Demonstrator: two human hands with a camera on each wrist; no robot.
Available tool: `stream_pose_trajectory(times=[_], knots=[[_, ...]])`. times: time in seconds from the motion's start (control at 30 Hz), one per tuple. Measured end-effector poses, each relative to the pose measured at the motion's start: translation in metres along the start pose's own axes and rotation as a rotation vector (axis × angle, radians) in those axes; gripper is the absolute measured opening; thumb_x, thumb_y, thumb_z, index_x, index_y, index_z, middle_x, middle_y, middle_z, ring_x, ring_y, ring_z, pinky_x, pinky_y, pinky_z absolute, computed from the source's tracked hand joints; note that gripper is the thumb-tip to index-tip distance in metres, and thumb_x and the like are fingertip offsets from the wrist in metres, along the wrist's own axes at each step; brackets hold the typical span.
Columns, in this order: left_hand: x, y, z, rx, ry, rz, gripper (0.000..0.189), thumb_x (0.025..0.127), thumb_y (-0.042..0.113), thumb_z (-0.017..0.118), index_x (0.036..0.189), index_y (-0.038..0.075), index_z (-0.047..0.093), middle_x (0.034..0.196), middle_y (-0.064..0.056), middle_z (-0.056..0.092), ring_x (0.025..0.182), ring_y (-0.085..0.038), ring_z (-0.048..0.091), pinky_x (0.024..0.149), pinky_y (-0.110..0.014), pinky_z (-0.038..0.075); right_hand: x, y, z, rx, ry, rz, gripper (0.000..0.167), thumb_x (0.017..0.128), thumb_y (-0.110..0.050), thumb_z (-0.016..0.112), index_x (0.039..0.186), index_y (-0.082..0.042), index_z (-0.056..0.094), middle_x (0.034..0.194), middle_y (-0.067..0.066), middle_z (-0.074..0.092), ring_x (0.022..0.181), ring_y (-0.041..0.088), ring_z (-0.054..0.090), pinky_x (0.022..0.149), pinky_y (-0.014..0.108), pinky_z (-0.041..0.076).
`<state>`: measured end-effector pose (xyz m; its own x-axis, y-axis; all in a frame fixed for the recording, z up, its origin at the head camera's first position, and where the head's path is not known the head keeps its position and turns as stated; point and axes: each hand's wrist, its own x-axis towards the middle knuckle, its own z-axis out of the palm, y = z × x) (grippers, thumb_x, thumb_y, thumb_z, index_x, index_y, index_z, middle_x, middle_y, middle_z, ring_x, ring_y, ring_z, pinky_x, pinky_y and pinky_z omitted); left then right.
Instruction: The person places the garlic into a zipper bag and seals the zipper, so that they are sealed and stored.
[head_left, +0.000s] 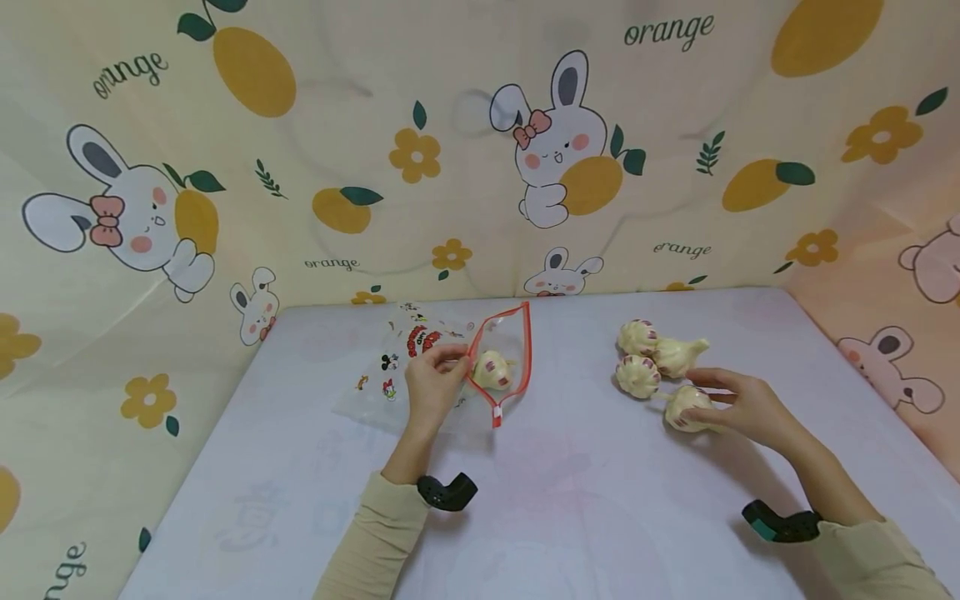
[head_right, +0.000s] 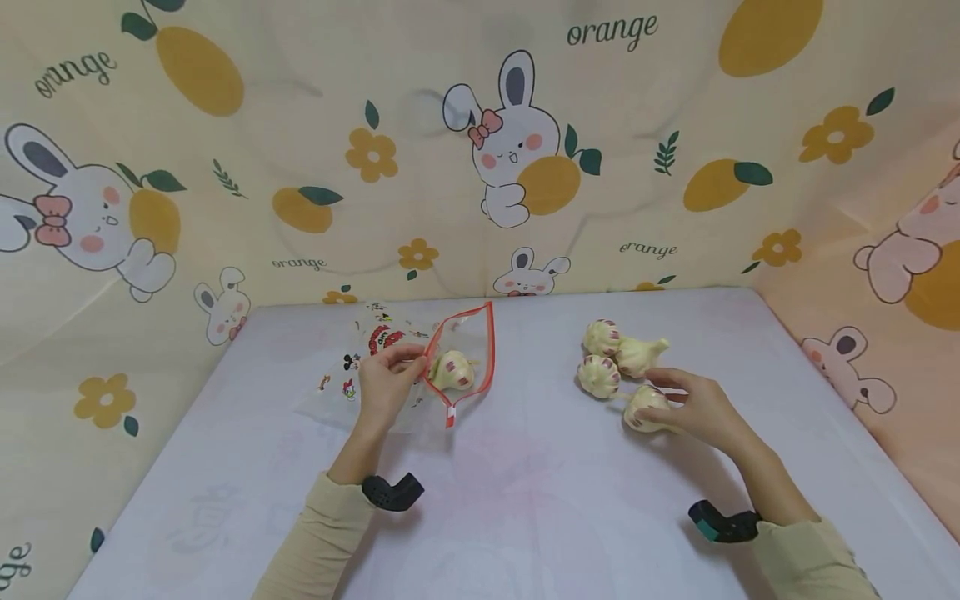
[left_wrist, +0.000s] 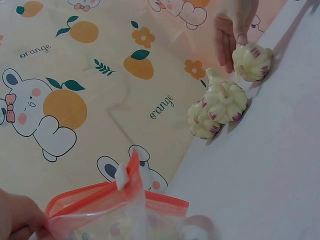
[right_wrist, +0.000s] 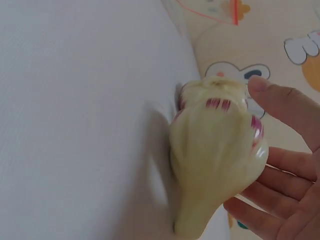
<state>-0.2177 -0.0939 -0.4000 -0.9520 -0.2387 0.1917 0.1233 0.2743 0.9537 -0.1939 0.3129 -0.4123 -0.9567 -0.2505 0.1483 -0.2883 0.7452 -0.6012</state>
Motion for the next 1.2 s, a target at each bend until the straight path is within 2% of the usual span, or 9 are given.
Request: stream_pose_trajectory(times=[0.13, 0.3, 0.37, 0.5, 0.6, 0.73, 0.93, 1.03, 1.2], knots=[[-0.001, 0.001, 0.000, 0.010, 0.003, -0.005, 0.014, 0.083, 0.003, 0.070, 0.097, 0.000, 0.073, 0.096, -0.018, 0.074, 0.074, -0.017, 0.070, 0.059, -0.011, 0.050, -0.002, 0.004, 0.000, 0.000, -0.017, 0.007, 0.061, 0.074, -0.021, 0.083, 0.122, 0.007, 0.059, 0.122, 0.030, 0.063, 0.093, -0.032, 0.035, 0.077, 0.023, 0.058], [0.000, 0.001, 0.000, 0.008, 0.000, -0.007, 0.014, 0.083, 0.003, 0.070, 0.097, 0.001, 0.073, 0.097, -0.018, 0.074, 0.076, -0.021, 0.071, 0.059, -0.010, 0.050, -0.004, 0.007, 0.002, -0.011, -0.039, 0.031, 0.063, 0.074, -0.023, 0.083, 0.123, 0.007, 0.058, 0.123, 0.029, 0.062, 0.092, -0.032, 0.033, 0.079, 0.034, 0.058], [0.001, 0.000, 0.001, 0.007, -0.005, -0.003, 0.014, 0.083, 0.002, 0.070, 0.097, 0.000, 0.072, 0.097, -0.018, 0.074, 0.077, -0.024, 0.071, 0.058, -0.010, 0.050, -0.004, 0.008, 0.003, -0.010, -0.040, 0.035, 0.063, 0.074, -0.023, 0.083, 0.123, 0.007, 0.059, 0.122, 0.030, 0.062, 0.091, -0.031, 0.034, 0.078, 0.034, 0.059], [0.002, -0.001, 0.003, 0.004, -0.014, 0.000, 0.015, 0.083, 0.002, 0.070, 0.098, 0.000, 0.072, 0.097, -0.018, 0.074, 0.077, -0.027, 0.071, 0.058, -0.010, 0.050, -0.004, 0.010, 0.004, -0.008, -0.037, 0.035, 0.061, 0.073, -0.020, 0.083, 0.122, 0.007, 0.059, 0.120, 0.030, 0.063, 0.089, -0.029, 0.037, 0.074, 0.022, 0.057], [0.002, 0.000, 0.004, 0.009, -0.014, -0.001, 0.015, 0.084, 0.003, 0.070, 0.098, 0.001, 0.072, 0.097, -0.017, 0.074, 0.075, -0.022, 0.070, 0.059, -0.010, 0.050, -0.005, 0.012, 0.004, -0.016, -0.035, 0.033, 0.061, 0.073, -0.020, 0.083, 0.122, 0.007, 0.059, 0.120, 0.030, 0.064, 0.088, -0.030, 0.037, 0.073, 0.018, 0.056], [0.003, 0.000, 0.004, 0.006, -0.013, 0.011, 0.015, 0.084, 0.003, 0.070, 0.098, 0.000, 0.072, 0.096, -0.018, 0.074, 0.070, -0.013, 0.068, 0.058, -0.010, 0.050, -0.005, 0.013, 0.005, -0.024, -0.045, 0.050, 0.062, 0.074, -0.022, 0.083, 0.123, 0.006, 0.058, 0.121, 0.030, 0.063, 0.088, -0.030, 0.036, 0.074, 0.021, 0.057], [0.003, 0.000, 0.004, -0.008, 0.007, 0.043, 0.013, 0.082, 0.000, 0.070, 0.094, -0.002, 0.073, 0.089, -0.021, 0.074, 0.064, -0.010, 0.067, 0.054, -0.011, 0.047, -0.006, 0.010, 0.005, -0.013, -0.078, 0.080, 0.064, 0.076, -0.023, 0.082, 0.126, 0.007, 0.056, 0.124, 0.031, 0.061, 0.086, -0.028, 0.038, 0.072, 0.013, 0.052], [0.002, -0.001, 0.004, -0.014, 0.006, 0.030, 0.013, 0.082, 0.001, 0.070, 0.094, -0.002, 0.073, 0.090, -0.021, 0.074, 0.062, -0.006, 0.065, 0.054, -0.011, 0.047, -0.006, 0.009, 0.005, -0.026, -0.080, 0.081, 0.064, 0.076, -0.024, 0.082, 0.126, 0.007, 0.056, 0.123, 0.031, 0.061, 0.085, -0.025, 0.043, 0.071, 0.014, 0.053], [0.001, -0.002, 0.003, -0.014, 0.002, 0.024, 0.013, 0.083, 0.001, 0.069, 0.095, -0.002, 0.072, 0.090, -0.021, 0.074, 0.062, -0.002, 0.062, 0.054, -0.012, 0.047, -0.005, 0.005, 0.003, -0.037, -0.064, 0.066, 0.064, 0.075, -0.026, 0.082, 0.125, 0.006, 0.057, 0.121, 0.030, 0.063, 0.086, -0.025, 0.044, 0.071, 0.014, 0.053]])
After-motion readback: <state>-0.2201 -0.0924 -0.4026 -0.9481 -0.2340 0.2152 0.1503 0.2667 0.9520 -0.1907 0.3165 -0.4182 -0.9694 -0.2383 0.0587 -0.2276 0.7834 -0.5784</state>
